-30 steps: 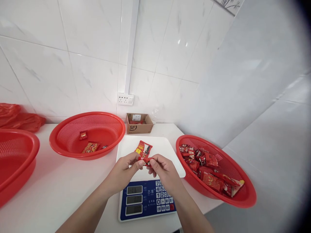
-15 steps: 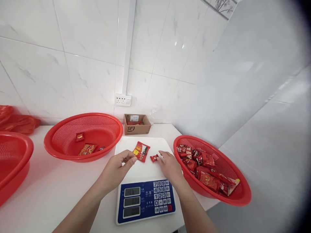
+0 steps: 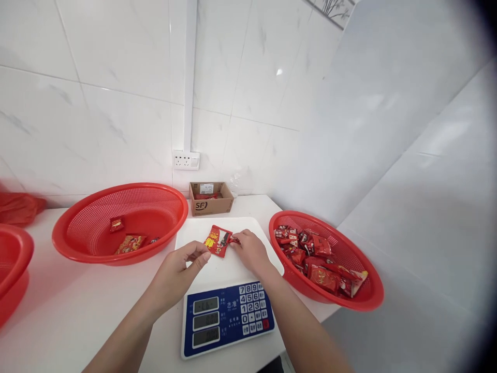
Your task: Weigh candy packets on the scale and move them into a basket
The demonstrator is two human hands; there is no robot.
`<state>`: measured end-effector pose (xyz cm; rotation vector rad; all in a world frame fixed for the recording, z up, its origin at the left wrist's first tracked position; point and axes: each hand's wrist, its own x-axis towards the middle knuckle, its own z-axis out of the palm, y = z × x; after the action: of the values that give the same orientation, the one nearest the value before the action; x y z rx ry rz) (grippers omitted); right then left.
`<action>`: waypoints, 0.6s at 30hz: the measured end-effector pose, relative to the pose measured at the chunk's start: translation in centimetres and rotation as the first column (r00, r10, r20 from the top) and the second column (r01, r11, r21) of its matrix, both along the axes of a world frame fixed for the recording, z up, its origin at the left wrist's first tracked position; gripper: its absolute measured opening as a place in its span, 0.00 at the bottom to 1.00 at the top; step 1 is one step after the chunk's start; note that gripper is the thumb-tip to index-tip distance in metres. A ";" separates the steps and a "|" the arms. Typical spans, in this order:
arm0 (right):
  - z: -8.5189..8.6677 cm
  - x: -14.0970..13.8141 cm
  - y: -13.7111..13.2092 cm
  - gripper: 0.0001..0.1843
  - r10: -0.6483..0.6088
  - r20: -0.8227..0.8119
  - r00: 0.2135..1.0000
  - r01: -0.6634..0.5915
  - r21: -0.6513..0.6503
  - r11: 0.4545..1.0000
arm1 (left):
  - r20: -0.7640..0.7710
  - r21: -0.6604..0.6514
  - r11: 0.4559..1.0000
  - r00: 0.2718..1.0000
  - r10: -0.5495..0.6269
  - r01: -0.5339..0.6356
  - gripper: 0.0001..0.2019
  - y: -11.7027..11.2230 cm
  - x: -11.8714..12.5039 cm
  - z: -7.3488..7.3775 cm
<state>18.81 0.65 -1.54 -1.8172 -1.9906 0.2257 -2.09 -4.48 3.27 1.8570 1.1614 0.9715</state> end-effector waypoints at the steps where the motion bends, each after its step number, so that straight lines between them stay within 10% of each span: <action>1: 0.1 0.1 0.0 0.13 0.002 0.000 1.000 -0.002 0.003 1.000 | -0.008 0.007 1.000 1.000 0.002 -0.002 0.11 0.0 0.0 0.0; 9: 3.5 8.0 -0.7 0.17 -0.169 0.068 0.983 0.170 -0.016 0.985 | -0.126 0.038 0.999 0.992 0.029 -0.024 0.16 0.9 -0.5 -1.0; 18: 0.8 17.5 -2.2 0.14 -0.076 0.108 0.991 0.127 -0.606 0.785 | -0.173 0.032 0.999 0.985 0.022 -0.017 0.18 1.2 -0.3 -1.8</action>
<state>36.28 -1.53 -0.77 -2.3432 -2.0039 0.8719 -2.34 -3.31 1.51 1.9904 1.2756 0.8557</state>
